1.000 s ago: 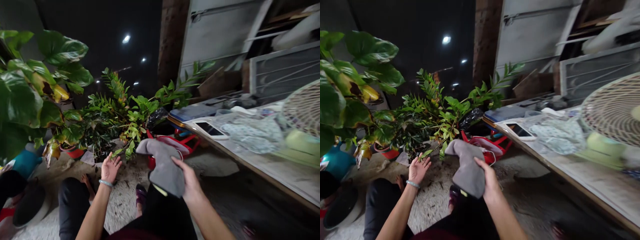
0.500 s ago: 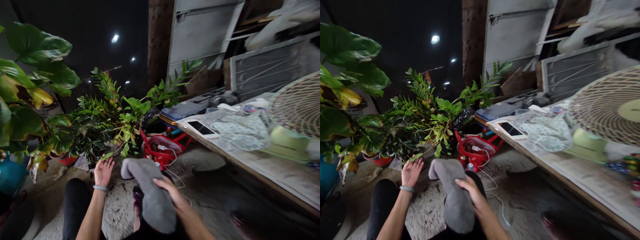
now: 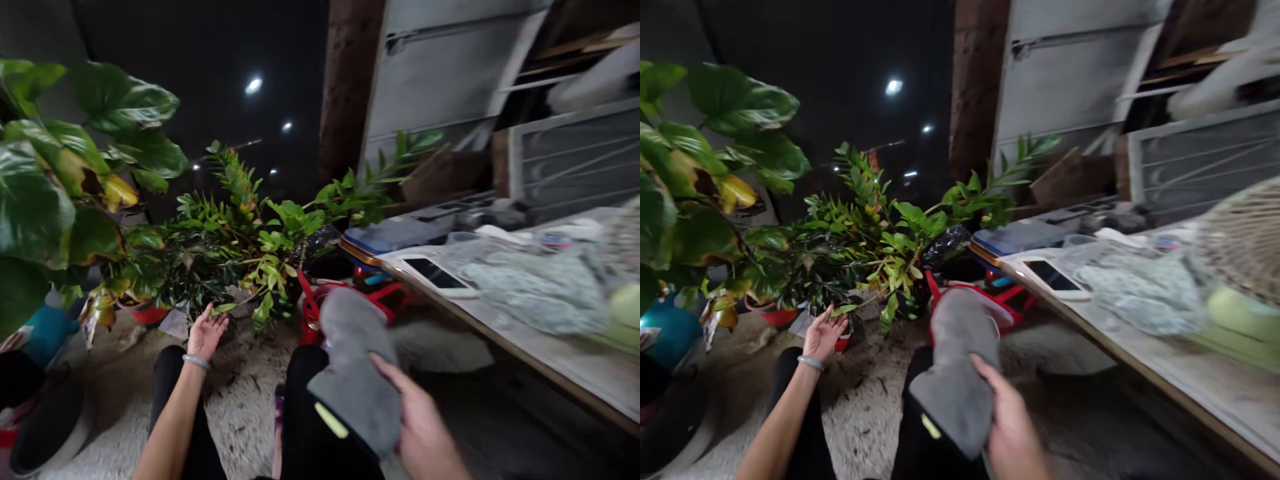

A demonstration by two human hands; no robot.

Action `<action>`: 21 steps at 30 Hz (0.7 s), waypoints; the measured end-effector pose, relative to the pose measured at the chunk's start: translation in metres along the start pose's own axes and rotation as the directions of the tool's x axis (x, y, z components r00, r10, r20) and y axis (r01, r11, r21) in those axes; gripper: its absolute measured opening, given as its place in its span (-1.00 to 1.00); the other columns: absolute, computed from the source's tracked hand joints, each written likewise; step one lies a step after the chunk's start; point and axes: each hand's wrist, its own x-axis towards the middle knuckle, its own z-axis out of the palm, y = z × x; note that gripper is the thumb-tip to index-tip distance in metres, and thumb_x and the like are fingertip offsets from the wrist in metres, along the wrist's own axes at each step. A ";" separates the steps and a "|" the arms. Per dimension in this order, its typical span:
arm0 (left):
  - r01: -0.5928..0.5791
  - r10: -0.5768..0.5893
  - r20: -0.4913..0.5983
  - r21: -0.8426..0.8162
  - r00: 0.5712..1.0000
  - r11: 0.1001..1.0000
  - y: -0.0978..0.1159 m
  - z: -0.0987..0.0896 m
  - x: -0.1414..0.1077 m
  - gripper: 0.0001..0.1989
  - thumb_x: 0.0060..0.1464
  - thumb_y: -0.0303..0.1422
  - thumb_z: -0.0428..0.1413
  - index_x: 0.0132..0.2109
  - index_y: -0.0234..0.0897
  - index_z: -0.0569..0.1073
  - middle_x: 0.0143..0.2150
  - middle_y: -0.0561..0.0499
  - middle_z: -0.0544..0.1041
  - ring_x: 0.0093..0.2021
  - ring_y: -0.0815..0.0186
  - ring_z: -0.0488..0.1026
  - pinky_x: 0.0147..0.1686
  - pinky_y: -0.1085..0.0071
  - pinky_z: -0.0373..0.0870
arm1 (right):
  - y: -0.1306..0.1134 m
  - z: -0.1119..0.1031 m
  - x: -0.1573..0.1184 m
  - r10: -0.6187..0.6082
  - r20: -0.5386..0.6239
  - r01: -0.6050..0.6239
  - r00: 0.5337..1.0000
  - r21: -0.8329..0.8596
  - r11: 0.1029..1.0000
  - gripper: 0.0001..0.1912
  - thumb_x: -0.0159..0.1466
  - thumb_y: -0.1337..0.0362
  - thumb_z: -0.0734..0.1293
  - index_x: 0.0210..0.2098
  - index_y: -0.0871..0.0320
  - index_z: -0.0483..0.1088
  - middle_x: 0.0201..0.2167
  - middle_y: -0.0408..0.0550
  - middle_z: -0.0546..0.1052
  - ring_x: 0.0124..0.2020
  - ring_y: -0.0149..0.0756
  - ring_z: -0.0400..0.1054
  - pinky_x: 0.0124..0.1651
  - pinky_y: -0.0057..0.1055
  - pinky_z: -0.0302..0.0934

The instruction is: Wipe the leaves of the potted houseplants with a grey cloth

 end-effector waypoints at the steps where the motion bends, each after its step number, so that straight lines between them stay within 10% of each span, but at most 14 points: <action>1: -0.004 0.004 0.016 0.008 1.000 1.000 0.007 -0.006 0.000 -0.62 0.20 -0.45 0.14 0.16 -0.27 0.53 -0.14 -0.15 0.68 -0.05 0.10 0.64 0.16 0.08 0.44 | 0.008 0.023 -0.009 0.127 0.047 -0.125 0.991 -0.053 0.991 -0.74 -0.24 0.20 0.59 -0.53 0.02 0.54 -0.67 0.02 0.60 -0.57 0.16 0.58 -0.49 -0.05 0.54; 7: 0.012 -0.008 0.177 -0.022 0.984 1.000 0.013 -0.040 0.003 -0.57 0.23 -0.40 0.13 0.22 -0.29 0.50 -0.06 -0.21 0.66 0.06 0.04 0.60 0.21 0.05 0.39 | 0.013 0.118 -0.025 -0.080 0.287 0.084 0.955 -0.003 0.996 -0.64 -0.24 0.27 0.61 -0.40 0.12 0.60 -0.55 -0.11 0.67 -0.57 -0.15 0.55 -0.50 -0.34 0.46; 15: 0.000 0.019 0.179 -0.104 0.984 0.995 0.007 -0.045 0.011 -0.75 0.23 -0.21 0.19 -0.06 -0.27 0.59 -0.09 -0.17 0.65 0.00 0.04 0.61 0.11 0.08 0.46 | 0.048 0.136 -0.049 0.131 0.399 -0.062 0.907 -0.182 0.981 -0.65 -0.22 0.19 0.62 -0.43 0.13 0.60 -0.57 -0.08 0.65 -0.60 -0.17 0.49 -0.49 -0.29 0.42; 21: -0.044 0.056 0.051 -0.205 0.997 0.978 0.016 -0.046 0.028 -0.75 0.24 -0.12 0.19 -0.25 -0.21 0.58 -0.22 -0.10 0.65 -0.10 0.07 0.62 0.09 0.06 0.49 | 0.044 0.199 -0.053 -0.125 0.545 0.207 0.829 -0.091 0.974 -0.55 -0.26 0.25 0.64 -0.34 0.11 0.59 -0.47 -0.11 0.68 -0.46 -0.21 0.51 -0.38 -0.36 0.40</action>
